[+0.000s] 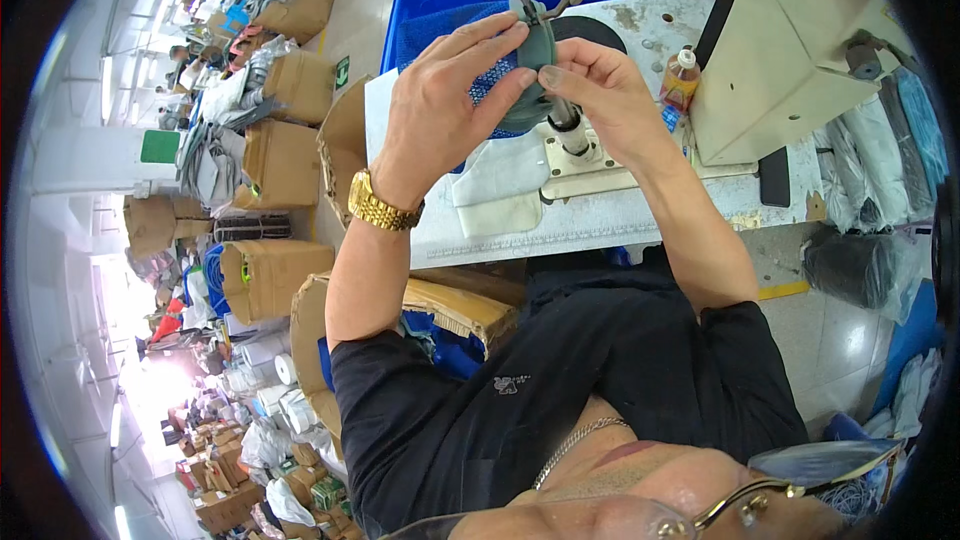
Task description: Sewing together blue mesh fabric and teal synthetic pieces using an industrial sewing machine.
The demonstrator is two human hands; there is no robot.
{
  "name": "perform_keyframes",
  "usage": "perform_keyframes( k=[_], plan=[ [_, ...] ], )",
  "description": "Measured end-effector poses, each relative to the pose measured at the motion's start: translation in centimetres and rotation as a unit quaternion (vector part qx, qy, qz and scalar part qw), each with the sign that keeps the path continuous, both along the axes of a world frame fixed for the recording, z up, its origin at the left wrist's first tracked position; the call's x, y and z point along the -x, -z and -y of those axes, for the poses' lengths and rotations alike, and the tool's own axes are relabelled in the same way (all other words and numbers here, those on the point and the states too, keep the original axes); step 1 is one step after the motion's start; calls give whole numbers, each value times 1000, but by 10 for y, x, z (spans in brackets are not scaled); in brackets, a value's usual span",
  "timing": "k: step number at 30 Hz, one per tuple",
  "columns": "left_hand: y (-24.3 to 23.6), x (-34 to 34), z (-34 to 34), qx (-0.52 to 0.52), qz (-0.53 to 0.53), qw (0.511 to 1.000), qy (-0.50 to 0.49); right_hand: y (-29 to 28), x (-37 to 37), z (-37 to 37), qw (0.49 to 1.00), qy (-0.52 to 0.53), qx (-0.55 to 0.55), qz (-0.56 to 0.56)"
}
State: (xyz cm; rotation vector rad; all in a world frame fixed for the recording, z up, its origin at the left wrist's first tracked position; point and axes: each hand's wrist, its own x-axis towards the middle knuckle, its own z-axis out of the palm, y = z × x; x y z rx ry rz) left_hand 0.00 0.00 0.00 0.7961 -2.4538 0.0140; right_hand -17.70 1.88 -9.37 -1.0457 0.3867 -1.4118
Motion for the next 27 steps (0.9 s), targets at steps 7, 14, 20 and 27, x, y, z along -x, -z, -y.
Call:
perform_keyframes(
  k=[7,14,20,27],
  plan=[
    [11,5,7,-23,-61,998,9,5,2,-4,1000,4,-12,2],
    [14,9,14,-49,-89,995,-17,10,-5,2,999,42,-28,6],
    [12,6,17,-96,-117,988,-13,2,-10,-2,992,97,-10,-78],
    [3,0,31,-161,-90,983,-5,1,-22,-1,987,124,10,-102]
  ],
)
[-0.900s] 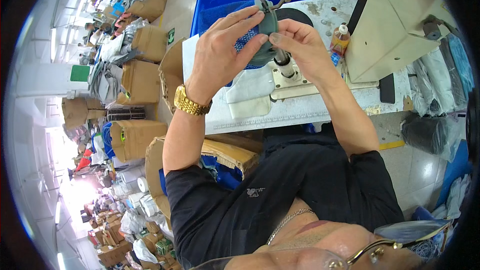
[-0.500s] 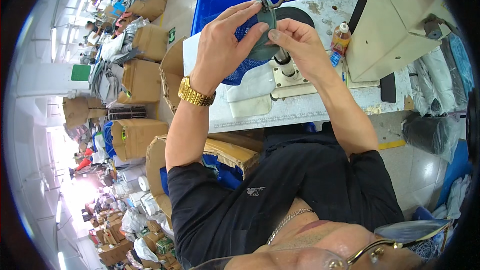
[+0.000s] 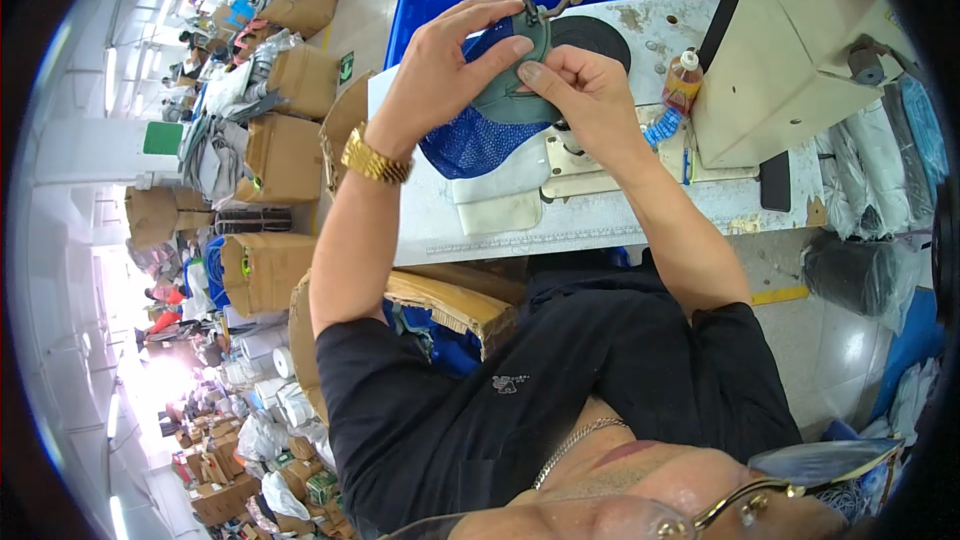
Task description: Sewing together blue mesh fabric and teal synthetic pieces using an industrial sewing machine.
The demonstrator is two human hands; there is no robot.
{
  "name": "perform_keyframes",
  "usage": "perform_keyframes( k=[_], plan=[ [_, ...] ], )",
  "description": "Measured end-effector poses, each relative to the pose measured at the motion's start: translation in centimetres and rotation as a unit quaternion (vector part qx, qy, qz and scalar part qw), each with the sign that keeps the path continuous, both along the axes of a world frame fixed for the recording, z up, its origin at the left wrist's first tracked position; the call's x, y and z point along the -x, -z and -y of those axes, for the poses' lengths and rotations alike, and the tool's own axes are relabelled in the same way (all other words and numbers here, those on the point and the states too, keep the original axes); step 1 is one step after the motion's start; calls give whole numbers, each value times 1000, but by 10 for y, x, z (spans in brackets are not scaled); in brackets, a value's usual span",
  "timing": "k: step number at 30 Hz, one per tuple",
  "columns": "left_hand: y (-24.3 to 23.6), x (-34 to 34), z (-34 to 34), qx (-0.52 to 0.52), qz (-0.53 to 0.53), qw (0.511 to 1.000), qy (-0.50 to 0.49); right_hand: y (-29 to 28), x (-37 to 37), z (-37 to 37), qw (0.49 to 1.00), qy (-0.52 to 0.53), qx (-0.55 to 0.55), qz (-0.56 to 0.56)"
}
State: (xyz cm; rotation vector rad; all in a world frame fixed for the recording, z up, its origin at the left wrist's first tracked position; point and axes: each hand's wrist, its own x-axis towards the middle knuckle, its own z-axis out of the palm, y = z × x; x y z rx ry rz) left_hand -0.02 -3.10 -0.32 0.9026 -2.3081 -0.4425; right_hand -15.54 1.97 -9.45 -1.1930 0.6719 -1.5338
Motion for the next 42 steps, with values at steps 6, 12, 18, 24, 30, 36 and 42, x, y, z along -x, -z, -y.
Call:
perform_keyframes(
  k=[6,12,18,24,30,36,42],
  plan=[
    [1,-8,21,-78,45,994,62,-1,-3,1,998,58,-4,-32],
    [8,-7,30,-159,26,977,136,-8,2,3,995,80,-17,-62],
    [19,-6,31,-223,-30,967,121,-9,10,10,987,97,-2,-126],
    [26,2,19,-213,-94,964,131,-17,27,18,992,22,7,-127],
    [34,10,9,-154,-116,979,67,-22,44,28,982,-16,29,-187],
    [42,16,6,-134,-171,975,44,-26,55,38,977,-53,36,-206],
    [41,18,-7,-63,-144,987,15,-21,57,40,985,-64,31,-158]
  ],
)
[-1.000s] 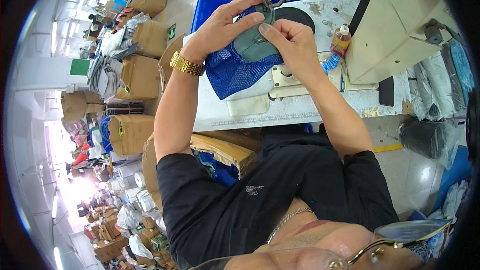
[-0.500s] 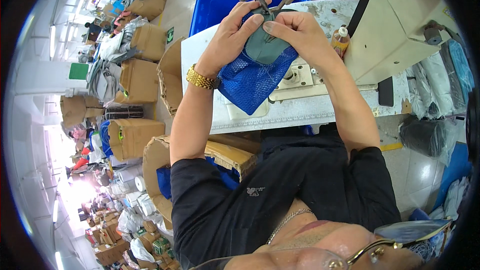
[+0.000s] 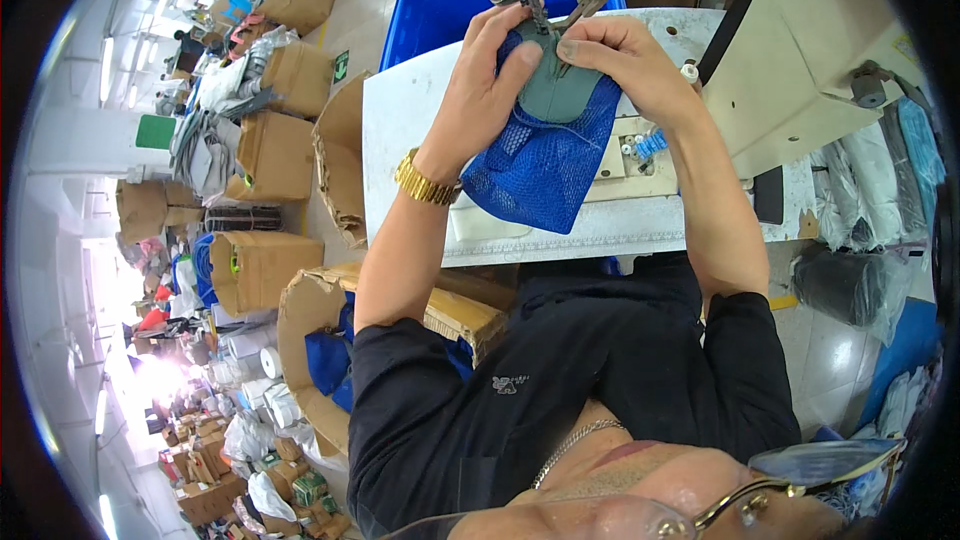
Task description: Sewing together blue mesh fabric and teal synthetic pieces using an industrial sewing machine.
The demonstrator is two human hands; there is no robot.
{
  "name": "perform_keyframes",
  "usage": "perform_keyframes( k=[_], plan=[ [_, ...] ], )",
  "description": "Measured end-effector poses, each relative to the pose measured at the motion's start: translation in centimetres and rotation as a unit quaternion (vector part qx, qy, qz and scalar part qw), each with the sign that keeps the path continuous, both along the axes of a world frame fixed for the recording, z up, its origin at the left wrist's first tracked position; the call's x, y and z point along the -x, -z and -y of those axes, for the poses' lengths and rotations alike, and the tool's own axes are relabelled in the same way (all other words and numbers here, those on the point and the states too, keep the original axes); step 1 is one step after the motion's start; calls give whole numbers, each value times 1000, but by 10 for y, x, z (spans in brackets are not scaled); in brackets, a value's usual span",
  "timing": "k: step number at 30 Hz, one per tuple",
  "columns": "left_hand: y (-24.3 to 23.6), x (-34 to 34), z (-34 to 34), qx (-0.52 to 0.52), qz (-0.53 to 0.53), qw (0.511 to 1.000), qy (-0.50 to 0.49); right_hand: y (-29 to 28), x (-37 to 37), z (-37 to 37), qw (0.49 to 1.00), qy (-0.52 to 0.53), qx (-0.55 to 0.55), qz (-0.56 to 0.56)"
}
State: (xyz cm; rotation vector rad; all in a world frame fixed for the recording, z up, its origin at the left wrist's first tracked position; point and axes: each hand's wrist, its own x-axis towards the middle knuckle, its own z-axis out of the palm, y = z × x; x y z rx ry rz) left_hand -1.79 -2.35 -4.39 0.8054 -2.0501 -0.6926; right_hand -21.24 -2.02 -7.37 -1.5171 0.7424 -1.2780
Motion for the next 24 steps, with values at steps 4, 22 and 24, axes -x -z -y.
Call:
perform_keyframes(
  k=[4,22,24],
  plan=[
    [-3,-7,-6,35,57,998,12,1,-1,0,999,-20,-13,25],
    [-3,6,-7,36,84,993,-79,12,9,12,995,94,21,20],
    [-4,8,-5,31,80,994,-74,9,9,2,985,163,57,-25]
  ],
)
